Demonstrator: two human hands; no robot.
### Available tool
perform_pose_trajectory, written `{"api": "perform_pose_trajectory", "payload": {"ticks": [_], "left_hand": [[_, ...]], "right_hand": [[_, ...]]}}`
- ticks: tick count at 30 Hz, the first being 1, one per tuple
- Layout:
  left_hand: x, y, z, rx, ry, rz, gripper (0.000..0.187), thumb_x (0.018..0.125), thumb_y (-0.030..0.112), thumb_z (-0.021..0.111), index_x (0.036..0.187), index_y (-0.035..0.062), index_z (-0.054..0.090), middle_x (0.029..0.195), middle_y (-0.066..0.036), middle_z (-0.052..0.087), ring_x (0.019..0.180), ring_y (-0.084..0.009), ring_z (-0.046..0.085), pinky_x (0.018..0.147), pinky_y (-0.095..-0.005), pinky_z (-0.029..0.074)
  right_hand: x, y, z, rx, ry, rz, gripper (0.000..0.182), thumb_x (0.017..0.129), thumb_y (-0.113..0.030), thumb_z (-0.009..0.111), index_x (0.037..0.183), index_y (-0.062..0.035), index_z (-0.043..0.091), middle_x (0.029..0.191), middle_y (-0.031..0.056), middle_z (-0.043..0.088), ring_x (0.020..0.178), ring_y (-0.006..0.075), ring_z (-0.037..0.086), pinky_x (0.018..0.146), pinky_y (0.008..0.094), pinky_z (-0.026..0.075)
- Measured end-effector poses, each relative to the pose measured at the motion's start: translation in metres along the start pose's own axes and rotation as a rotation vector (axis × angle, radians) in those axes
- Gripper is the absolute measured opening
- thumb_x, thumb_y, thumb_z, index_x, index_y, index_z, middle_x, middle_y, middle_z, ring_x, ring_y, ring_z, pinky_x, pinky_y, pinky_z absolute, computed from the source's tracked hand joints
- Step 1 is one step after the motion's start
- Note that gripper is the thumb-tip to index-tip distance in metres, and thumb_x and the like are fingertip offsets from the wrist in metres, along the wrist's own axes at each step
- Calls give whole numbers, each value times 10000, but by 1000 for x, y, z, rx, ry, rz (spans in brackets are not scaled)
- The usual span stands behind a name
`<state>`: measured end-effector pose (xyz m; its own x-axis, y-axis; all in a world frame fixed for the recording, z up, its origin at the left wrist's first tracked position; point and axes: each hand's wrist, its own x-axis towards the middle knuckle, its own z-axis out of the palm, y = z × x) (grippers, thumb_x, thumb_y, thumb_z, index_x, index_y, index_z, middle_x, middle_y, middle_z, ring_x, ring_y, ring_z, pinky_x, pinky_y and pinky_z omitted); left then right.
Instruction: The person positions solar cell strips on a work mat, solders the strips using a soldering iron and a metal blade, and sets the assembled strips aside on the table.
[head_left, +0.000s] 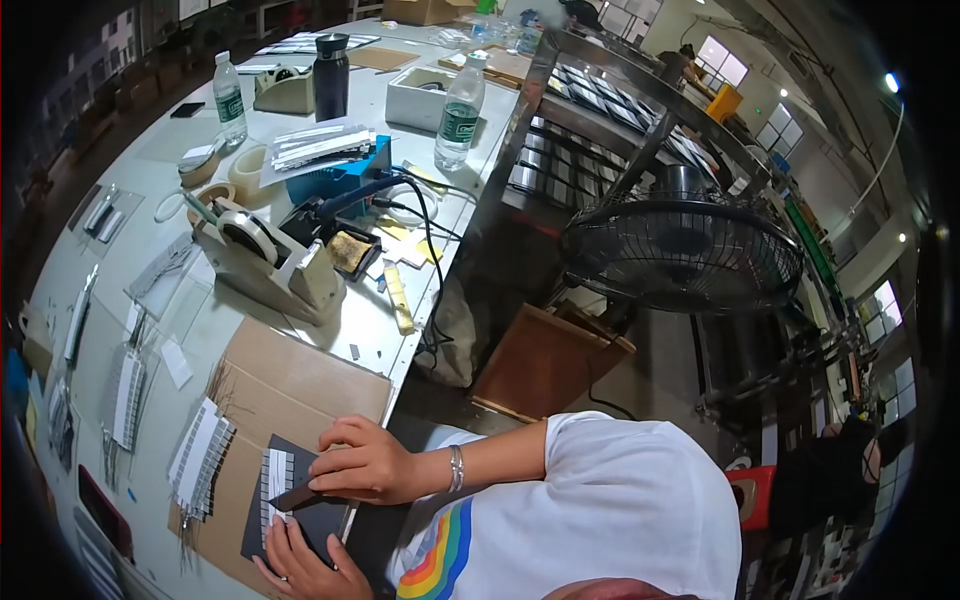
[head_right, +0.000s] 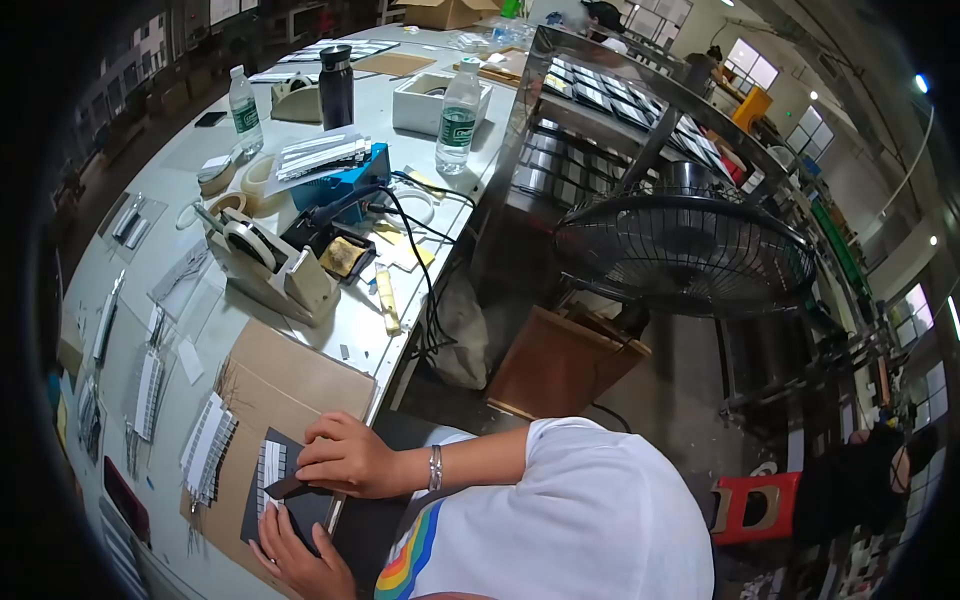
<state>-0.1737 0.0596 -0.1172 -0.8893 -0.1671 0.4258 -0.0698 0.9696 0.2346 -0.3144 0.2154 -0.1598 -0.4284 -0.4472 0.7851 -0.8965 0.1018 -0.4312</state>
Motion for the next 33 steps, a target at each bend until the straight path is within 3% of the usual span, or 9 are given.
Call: {"api": "perform_pose_trajectory", "payload": {"ticks": [8,11,12,13,17,23,28,33], "left_hand": [[-2,-2,3,-25,-11,-4,514,978,467,545,1326,90,577,1353,-94,581,1303,-289,503,1136,-542,223],[5,4,1,74,77,45,401,957,380,585,1217,89,674,1248,-114,664,1185,-298,617,1047,-545,389],[-9,-14,14,30,-13,51,486,973,357,543,1307,4,559,1352,-178,557,1294,-358,499,1146,-583,234],[-6,-14,16,9,-31,28,480,957,390,562,1246,8,585,1320,-186,567,1266,-360,515,1129,-617,244],[-4,-9,7,-31,-80,-4,452,901,289,643,1258,21,577,1341,-151,562,1280,-347,498,1136,-593,246],[-6,-5,3,-64,-52,-44,474,856,237,690,1275,43,581,1362,-132,554,1299,-339,491,1143,-586,223],[-6,-4,-2,-121,12,-90,448,816,170,715,1240,67,616,1361,-129,555,1298,-338,493,1140,-585,229],[3,0,-14,-97,108,-146,395,786,117,731,1173,78,659,1335,-121,570,1271,-331,515,1133,-573,253]], "right_hand": [[6,-3,0,-41,-20,20,252,766,-114,780,997,-90,682,1034,54,631,989,298,583,878,466,454],[8,-3,-6,-76,-58,36,250,759,-114,781,988,-90,684,1012,64,618,975,302,580,852,458,454],[7,0,-8,-65,-79,48,249,757,-115,781,986,-92,686,1008,68,617,969,305,578,840,455,453],[8,0,-6,-25,-106,58,248,756,-115,781,985,-93,688,1004,72,615,964,307,576,828,453,452],[21,-8,-11,-72,-176,105,211,727,-102,767,920,-97,680,970,79,594,944,303,565,830,443,436],[29,-14,-10,-93,-234,150,317,722,-91,780,1018,-89,666,981,87,591,935,303,558,828,424,431],[33,12,-44,-162,-150,177,350,731,-60,772,1063,-79,664,1026,107,607,946,317,562,827,426,454],[33,36,-81,-201,-35,307,272,765,25,716,1026,-50,712,1004,118,624,979,303,574,827,392,478]]}}
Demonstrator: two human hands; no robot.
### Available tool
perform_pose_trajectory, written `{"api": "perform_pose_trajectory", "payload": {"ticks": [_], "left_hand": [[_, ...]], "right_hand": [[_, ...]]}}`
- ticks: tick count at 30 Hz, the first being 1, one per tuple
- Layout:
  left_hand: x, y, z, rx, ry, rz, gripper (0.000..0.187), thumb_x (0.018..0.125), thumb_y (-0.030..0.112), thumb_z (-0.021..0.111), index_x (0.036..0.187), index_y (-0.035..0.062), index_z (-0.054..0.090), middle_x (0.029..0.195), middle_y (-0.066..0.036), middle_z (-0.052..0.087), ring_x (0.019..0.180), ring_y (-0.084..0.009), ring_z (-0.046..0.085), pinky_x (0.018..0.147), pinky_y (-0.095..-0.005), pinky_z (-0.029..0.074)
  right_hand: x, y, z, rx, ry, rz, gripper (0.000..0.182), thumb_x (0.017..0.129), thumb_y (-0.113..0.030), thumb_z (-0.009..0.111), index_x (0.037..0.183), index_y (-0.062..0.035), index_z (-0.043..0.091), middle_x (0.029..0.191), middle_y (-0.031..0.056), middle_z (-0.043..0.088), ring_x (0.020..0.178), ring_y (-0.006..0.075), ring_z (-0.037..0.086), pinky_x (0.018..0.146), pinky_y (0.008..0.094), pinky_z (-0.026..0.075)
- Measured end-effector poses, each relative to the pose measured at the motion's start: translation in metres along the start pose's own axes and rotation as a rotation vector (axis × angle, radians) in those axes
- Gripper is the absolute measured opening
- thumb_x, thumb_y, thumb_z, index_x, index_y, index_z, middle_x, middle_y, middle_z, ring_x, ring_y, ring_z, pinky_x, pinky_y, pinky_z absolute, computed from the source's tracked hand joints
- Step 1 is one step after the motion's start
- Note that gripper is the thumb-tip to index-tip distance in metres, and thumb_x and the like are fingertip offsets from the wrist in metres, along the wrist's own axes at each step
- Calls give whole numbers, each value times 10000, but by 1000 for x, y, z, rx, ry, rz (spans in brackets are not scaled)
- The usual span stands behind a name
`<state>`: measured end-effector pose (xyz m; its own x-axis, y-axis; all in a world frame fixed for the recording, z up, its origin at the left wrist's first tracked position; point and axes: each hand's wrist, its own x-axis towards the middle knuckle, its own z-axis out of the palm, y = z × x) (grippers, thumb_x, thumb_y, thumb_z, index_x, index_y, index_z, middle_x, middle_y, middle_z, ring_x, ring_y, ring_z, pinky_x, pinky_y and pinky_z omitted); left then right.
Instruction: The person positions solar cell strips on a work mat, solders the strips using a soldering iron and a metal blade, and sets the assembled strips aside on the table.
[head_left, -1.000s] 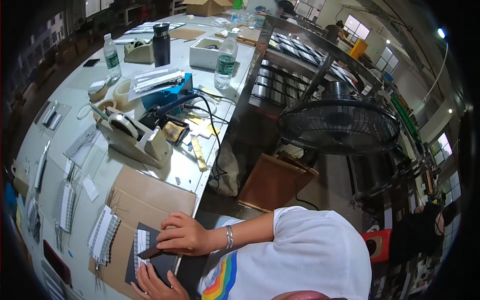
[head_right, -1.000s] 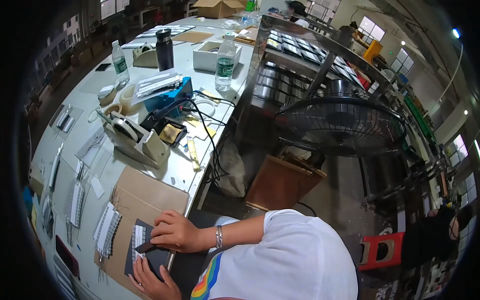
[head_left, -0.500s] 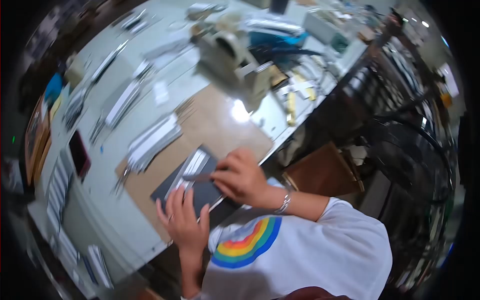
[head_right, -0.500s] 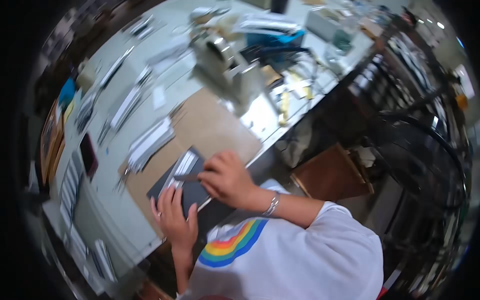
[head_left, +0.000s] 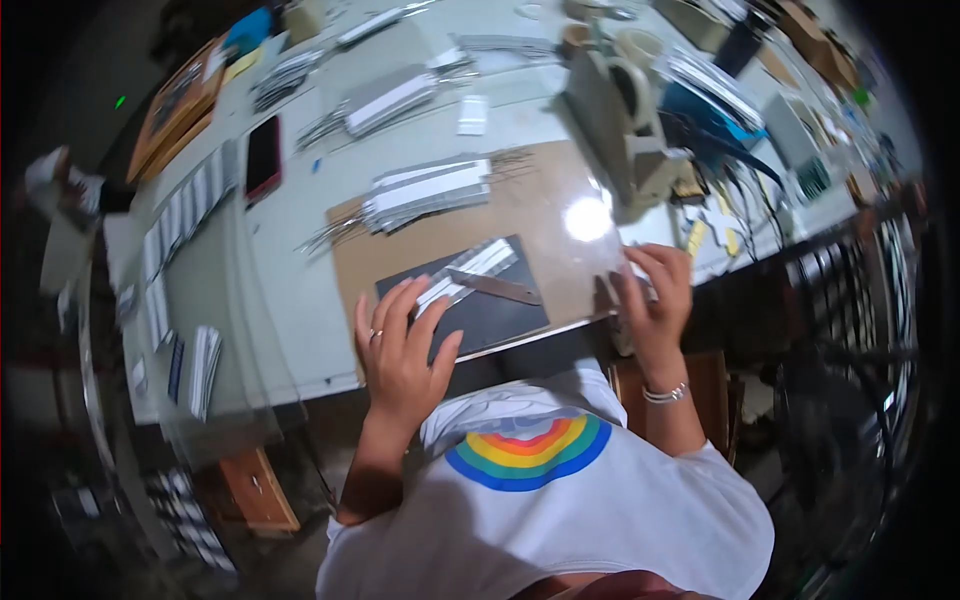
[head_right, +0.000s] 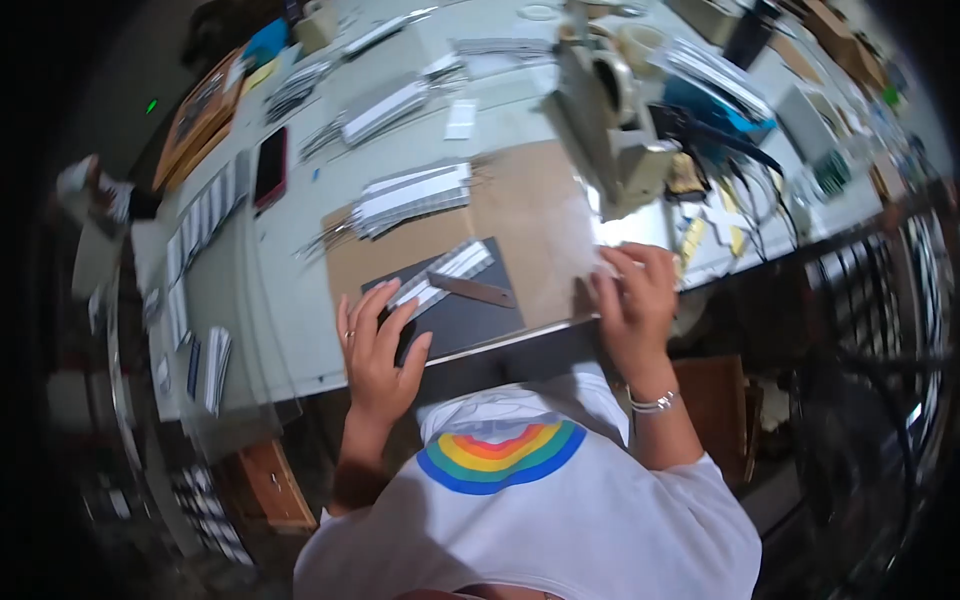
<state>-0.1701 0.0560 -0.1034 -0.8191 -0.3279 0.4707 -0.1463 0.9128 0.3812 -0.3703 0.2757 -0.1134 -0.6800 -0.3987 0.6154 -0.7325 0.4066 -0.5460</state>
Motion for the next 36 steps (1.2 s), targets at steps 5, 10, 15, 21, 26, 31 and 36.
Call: {"api": "perform_pose_trajectory", "payload": {"ticks": [5,10,15,21,26,31,36], "left_hand": [[1,8,-13,53,91,-61,330,780,89,735,1106,63,688,1288,-113,594,1221,-315,547,1135,-543,272],[2,3,-28,139,81,-92,301,788,88,733,1086,77,697,1295,-103,596,1221,-299,552,1139,-526,280],[10,-30,-68,347,83,-253,268,804,115,732,1070,83,708,1227,-92,623,1164,-299,571,1086,-482,347],[30,-94,-101,327,65,-372,273,834,130,716,1102,79,705,1215,-98,629,1143,-323,569,1029,-447,390],[76,-142,-94,276,-105,-291,274,848,173,703,1111,95,703,1219,-91,616,1173,-304,550,1026,-439,388],[124,-180,-72,269,-196,-266,303,849,216,703,1132,108,701,1239,-92,606,1200,-299,540,1023,-438,400],[166,-221,-56,274,-265,-297,350,840,255,712,1159,112,702,1261,-114,613,1207,-318,558,1021,-455,432]], "right_hand": [[5,14,-6,35,40,-63,243,783,59,681,1013,-15,707,955,114,631,930,281,581,840,371,467],[15,18,-8,85,66,-36,241,787,83,662,1007,-5,699,984,123,647,958,287,593,883,376,466],[27,56,-24,-11,227,-57,231,854,84,626,1066,30,702,1037,130,684,974,254,625,899,355,477],[44,79,-31,-98,242,-19,217,934,0,626,1139,22,690,1089,117,687,978,220,632,883,337,493],[53,92,-30,-159,208,100,310,971,-68,617,1274,-3,618,1170,110,659,1013,184,625,898,323,503],[59,102,-36,-52,218,244,473,965,-78,618,1409,1,477,1274,146,609,1074,207,605,910,328,498],[63,106,-46,56,197,343,501,965,-71,600,1430,12,433,1350,153,558,1129,227,582,922,338,496]]}}
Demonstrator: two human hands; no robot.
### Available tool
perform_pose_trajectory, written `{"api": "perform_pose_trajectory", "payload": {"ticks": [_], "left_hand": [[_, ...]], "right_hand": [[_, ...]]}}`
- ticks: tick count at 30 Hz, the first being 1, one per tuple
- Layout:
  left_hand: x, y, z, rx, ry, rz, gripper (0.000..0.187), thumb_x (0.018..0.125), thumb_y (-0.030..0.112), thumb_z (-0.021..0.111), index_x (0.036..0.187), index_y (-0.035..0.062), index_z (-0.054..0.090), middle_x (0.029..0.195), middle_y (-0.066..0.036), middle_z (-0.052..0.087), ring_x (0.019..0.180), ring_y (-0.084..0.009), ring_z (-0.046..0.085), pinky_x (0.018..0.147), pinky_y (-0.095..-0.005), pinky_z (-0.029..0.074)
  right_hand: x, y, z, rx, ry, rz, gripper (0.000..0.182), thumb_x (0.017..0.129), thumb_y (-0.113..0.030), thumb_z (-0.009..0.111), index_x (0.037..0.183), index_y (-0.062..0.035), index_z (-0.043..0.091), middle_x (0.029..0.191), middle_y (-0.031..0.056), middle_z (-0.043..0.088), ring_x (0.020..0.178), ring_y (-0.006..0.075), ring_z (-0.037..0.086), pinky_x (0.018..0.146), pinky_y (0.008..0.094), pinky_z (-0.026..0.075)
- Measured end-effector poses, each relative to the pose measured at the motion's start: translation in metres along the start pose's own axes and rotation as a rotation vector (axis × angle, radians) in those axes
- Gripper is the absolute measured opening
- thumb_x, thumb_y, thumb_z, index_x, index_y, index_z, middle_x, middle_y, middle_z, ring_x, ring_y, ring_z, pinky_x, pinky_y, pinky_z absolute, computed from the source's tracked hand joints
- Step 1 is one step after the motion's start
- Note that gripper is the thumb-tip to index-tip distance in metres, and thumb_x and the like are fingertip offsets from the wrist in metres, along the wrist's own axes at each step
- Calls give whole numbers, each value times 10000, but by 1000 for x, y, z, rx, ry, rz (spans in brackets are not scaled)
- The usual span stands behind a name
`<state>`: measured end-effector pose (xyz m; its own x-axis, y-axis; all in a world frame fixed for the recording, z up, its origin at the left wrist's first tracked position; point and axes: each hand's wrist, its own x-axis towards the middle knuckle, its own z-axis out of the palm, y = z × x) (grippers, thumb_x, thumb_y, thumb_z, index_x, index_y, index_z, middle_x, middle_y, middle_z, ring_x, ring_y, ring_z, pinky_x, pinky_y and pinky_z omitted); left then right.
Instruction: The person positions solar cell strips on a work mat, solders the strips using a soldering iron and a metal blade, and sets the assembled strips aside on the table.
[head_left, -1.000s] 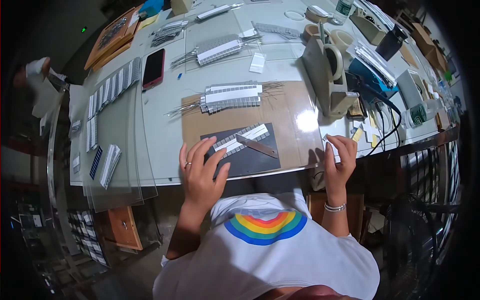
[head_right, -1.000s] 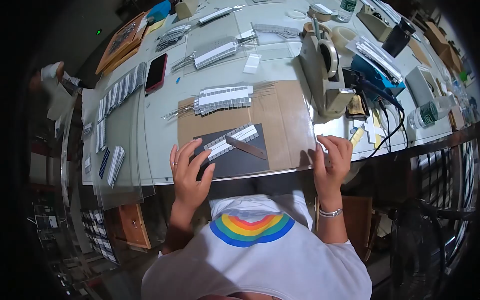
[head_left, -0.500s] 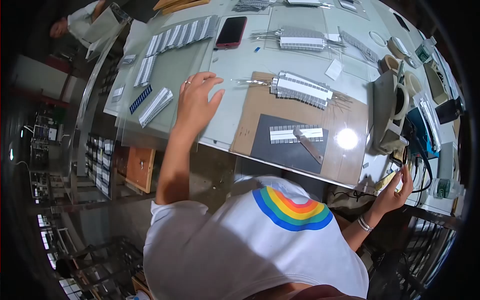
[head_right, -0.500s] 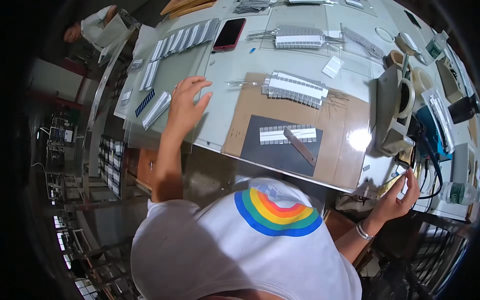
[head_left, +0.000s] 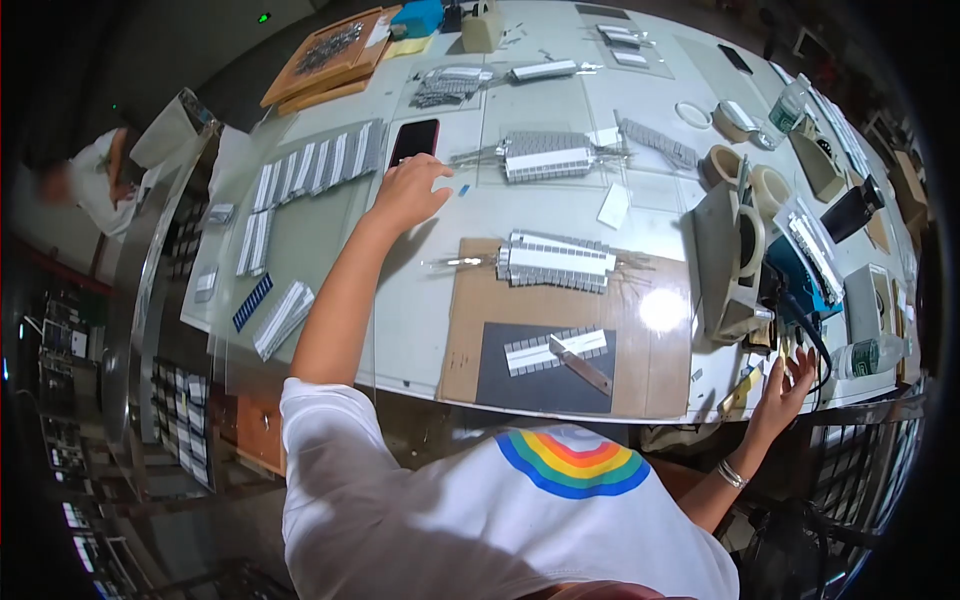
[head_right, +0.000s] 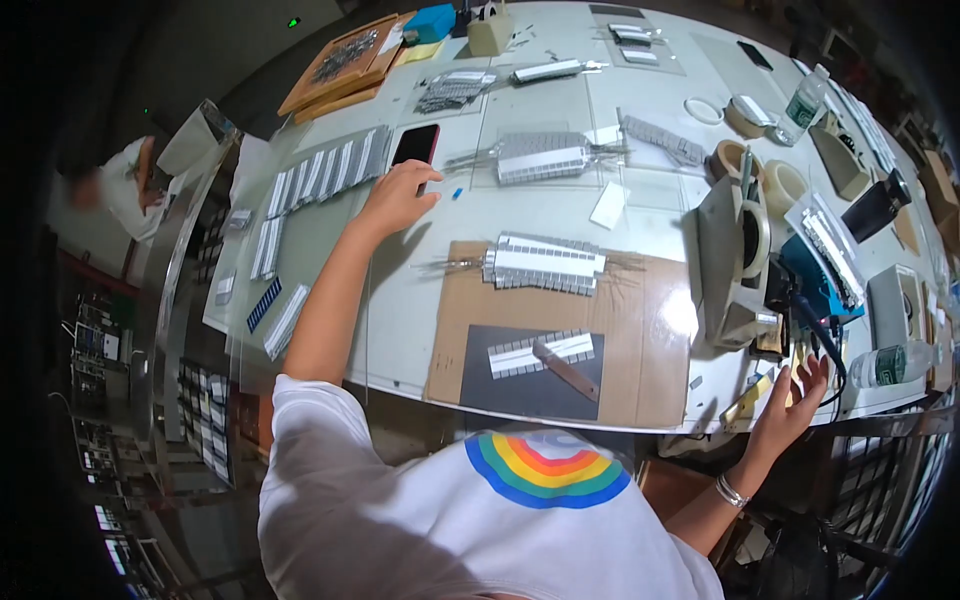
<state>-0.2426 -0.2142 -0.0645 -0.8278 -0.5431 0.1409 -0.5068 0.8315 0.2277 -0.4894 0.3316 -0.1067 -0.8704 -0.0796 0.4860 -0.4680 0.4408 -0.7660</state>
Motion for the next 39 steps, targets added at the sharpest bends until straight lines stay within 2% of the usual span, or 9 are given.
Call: {"api": "perform_pose_trajectory", "payload": {"ticks": [9,12,21,27,32,34,36,37,39], "left_hand": [[164,-66,50,-51,80,-226,368,903,205,543,1240,165,685,1283,-165,613,1229,-360,560,1039,-470,441],[176,-52,53,210,2,-305,417,906,180,524,1310,172,628,1342,-162,562,1298,-355,507,1053,-501,417],[185,-65,66,429,-53,-118,458,917,126,489,1370,179,538,1282,-110,545,1251,-296,530,1007,-525,410],[157,-77,62,521,91,155,307,948,141,460,1187,84,643,1162,-111,633,1084,-297,623,885,-520,456],[175,-109,84,437,194,152,307,965,187,475,1070,-9,686,1101,-185,682,981,-384,658,901,-498,485],[201,-152,114,521,209,216,266,895,153,526,1060,85,722,1191,-212,664,1067,-364,646,932,-481,481],[221,-169,122,523,153,249,242,833,107,602,1043,112,721,1051,-162,686,994,-342,652,957,-465,464],[205,-143,105,671,450,498,191,792,57,638,959,79,729,908,-146,684,877,-331,668,875,-445,493],[221,-130,97,668,267,362,81,757,21,644,704,44,700,742,-161,664,781,-322,672,775,-424,495]], "right_hand": [[-18,-8,-19,12,-2,41,517,975,-60,588,1461,-16,416,1316,133,574,1085,188,588,896,305,480],[-29,-13,-27,-25,36,62,502,982,-35,573,1458,-9,416,1297,127,587,1076,171,588,900,295,473],[-29,-27,-21,-99,4,75,464,996,-23,547,1449,-18,446,1264,114,597,1026,145,583,901,286,467],[-21,-26,-2,-110,-28,44,447,983,-12,557,1424,-16,483,1245,117,616,1018,159,599,898,296,473],[-23,-36,9,-185,2,12,504,922,52,590,1413,-43,527,1221,107,639,990,165,634,863,305,514],[-22,-60,13,-188,32,35,407,893,1,635,1297,-16,583,1127,106,681,915,171,661,824,317,532],[-25,-64,7,-281,39,-14,467,851,-55,661,1307,-91,563,1138,138,673,922,274,674,823,361,541],[-26,-65,6,-256,29,36,495,847,-62,662,1326,-113,547,1150,142,659,975,310,663,833,377,541],[-26,-69,4,-251,81,-3,487,847,-55,692,1313,-74,553,1152,141,645,959,277,656,837,364,536]]}}
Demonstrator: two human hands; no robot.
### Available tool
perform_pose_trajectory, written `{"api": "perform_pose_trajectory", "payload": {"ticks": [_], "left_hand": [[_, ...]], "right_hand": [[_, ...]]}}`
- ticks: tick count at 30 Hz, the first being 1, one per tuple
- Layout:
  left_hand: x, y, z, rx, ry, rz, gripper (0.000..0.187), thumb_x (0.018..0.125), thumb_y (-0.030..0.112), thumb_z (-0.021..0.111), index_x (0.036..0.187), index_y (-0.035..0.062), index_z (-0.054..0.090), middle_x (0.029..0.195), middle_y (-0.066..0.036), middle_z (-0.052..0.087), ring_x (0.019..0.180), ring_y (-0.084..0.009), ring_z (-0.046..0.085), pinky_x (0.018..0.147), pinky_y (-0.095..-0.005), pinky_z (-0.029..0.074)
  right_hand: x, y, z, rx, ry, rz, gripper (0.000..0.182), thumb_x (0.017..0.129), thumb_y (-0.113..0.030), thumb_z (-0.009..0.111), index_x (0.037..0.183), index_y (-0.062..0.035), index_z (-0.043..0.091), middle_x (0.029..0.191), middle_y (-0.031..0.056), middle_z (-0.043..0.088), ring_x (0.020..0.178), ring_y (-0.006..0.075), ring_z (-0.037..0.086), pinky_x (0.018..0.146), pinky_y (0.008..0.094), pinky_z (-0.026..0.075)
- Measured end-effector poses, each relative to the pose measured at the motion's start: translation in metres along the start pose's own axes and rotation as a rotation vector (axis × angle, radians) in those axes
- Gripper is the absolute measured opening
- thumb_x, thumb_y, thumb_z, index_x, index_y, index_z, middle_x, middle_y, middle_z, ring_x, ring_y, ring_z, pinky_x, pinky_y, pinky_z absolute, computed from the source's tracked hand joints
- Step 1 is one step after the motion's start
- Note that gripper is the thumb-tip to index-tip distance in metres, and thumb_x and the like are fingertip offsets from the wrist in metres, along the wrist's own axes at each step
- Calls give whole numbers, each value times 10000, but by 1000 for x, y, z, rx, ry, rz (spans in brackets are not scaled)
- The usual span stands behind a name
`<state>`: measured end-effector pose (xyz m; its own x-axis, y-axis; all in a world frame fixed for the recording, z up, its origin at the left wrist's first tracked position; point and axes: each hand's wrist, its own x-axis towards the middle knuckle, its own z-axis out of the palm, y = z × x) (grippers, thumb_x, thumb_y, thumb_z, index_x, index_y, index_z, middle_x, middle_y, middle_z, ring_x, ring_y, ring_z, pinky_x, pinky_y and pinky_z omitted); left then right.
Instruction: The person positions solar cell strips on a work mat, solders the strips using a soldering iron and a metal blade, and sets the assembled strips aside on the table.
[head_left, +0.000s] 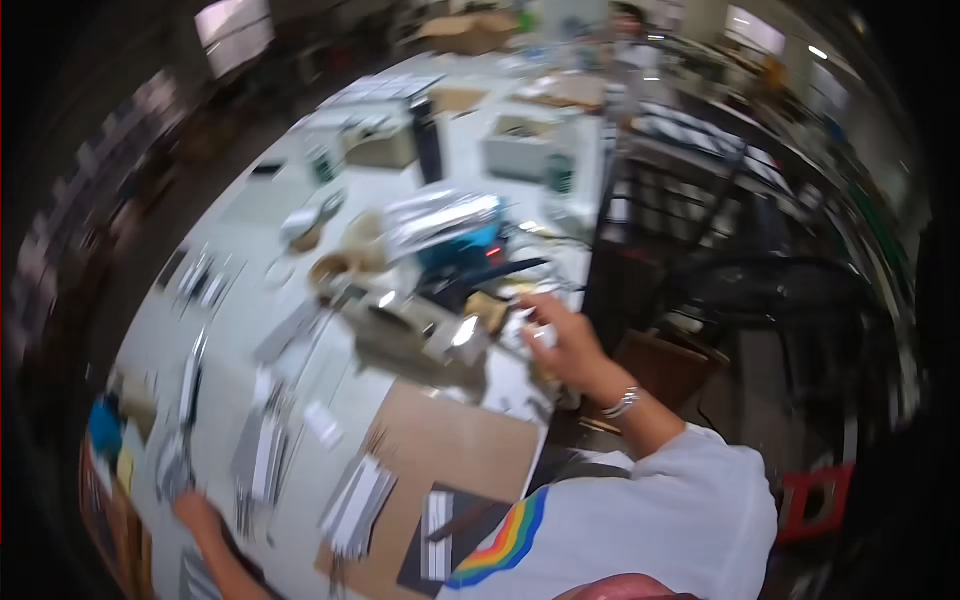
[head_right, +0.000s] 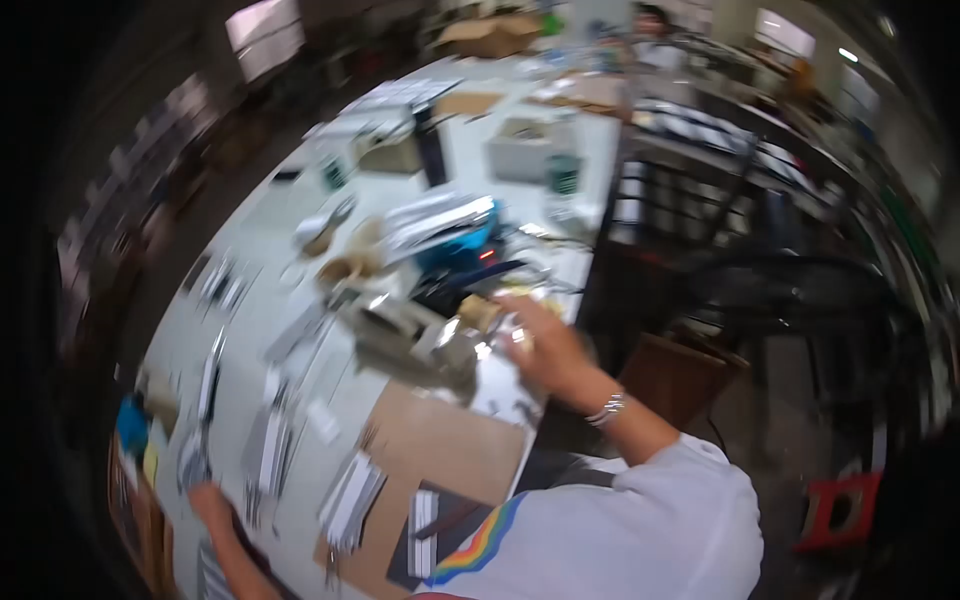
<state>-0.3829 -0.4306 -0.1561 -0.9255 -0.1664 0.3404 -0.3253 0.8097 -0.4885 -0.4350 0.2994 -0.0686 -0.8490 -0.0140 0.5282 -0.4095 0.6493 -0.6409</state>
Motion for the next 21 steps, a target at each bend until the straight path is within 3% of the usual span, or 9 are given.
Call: {"api": "perform_pose_trajectory", "payload": {"ticks": [4,7,10,13,14,15,17,19,21], "left_hand": [[4,11,-10,42,276,47,190,710,15,661,522,13,639,604,-174,617,616,-332,630,612,-418,491],[22,-28,81,117,111,20,189,777,42,680,615,6,589,697,-147,639,686,-270,642,650,-397,520],[30,16,-41,268,-553,-64,259,901,271,627,1035,98,765,1060,-133,743,965,-299,725,810,-525,555],[31,-12,56,537,-308,90,175,845,204,649,896,119,793,914,-132,761,809,-292,751,608,-499,587],[18,41,-95,344,-374,-6,209,863,223,628,864,80,781,895,-164,752,808,-297,744,638,-474,581],[18,28,-81,192,-283,-65,213,865,226,624,850,75,774,874,-164,747,791,-300,738,632,-464,574],[8,3,-37,-119,-112,-187,227,868,233,617,821,63,761,833,-164,736,756,-306,725,619,-443,560],[-2,-7,-43,-69,-99,-93,248,885,248,604,808,54,739,798,-171,712,729,-340,694,635,-443,539],[2,-18,-38,104,-135,-99,256,896,279,610,850,62,739,843,-166,715,754,-344,690,650,-444,540]], "right_hand": [[5,-3,-9,18,-32,-13,485,853,-110,685,1309,-29,539,1175,169,621,1017,322,623,879,394,504],[4,5,-5,36,5,9,483,854,-124,686,1302,-14,542,1153,182,631,1024,325,623,891,404,497],[-1,6,-5,3,1,64,490,883,-152,688,1317,4,524,1130,167,637,1024,294,630,904,386,503],[-10,2,-9,35,15,63,446,898,-137,681,1312,-29,558,1112,139,651,984,243,643,862,349,525],[-11,-9,-14,57,-88,182,414,895,-127,675,1291,-45,585,1114,142,652,961,237,644,846,339,524],[-11,-24,-19,76,-197,299,385,893,-117,669,1270,-61,611,1115,144,654,939,231,645,829,330,524],[-29,-48,4,572,-406,-149,318,865,-60,645,1183,-71,662,992,148,663,873,243,644,792,345,518],[-38,-88,17,476,-882,-649,298,778,-41,610,1065,-69,681,855,121,662,860,317,636,769,404,515],[-37,-89,15,447,-885,-585,236,790,-61,611,1014,-55,683,922,133,675,884,318,642,793,418,518]]}}
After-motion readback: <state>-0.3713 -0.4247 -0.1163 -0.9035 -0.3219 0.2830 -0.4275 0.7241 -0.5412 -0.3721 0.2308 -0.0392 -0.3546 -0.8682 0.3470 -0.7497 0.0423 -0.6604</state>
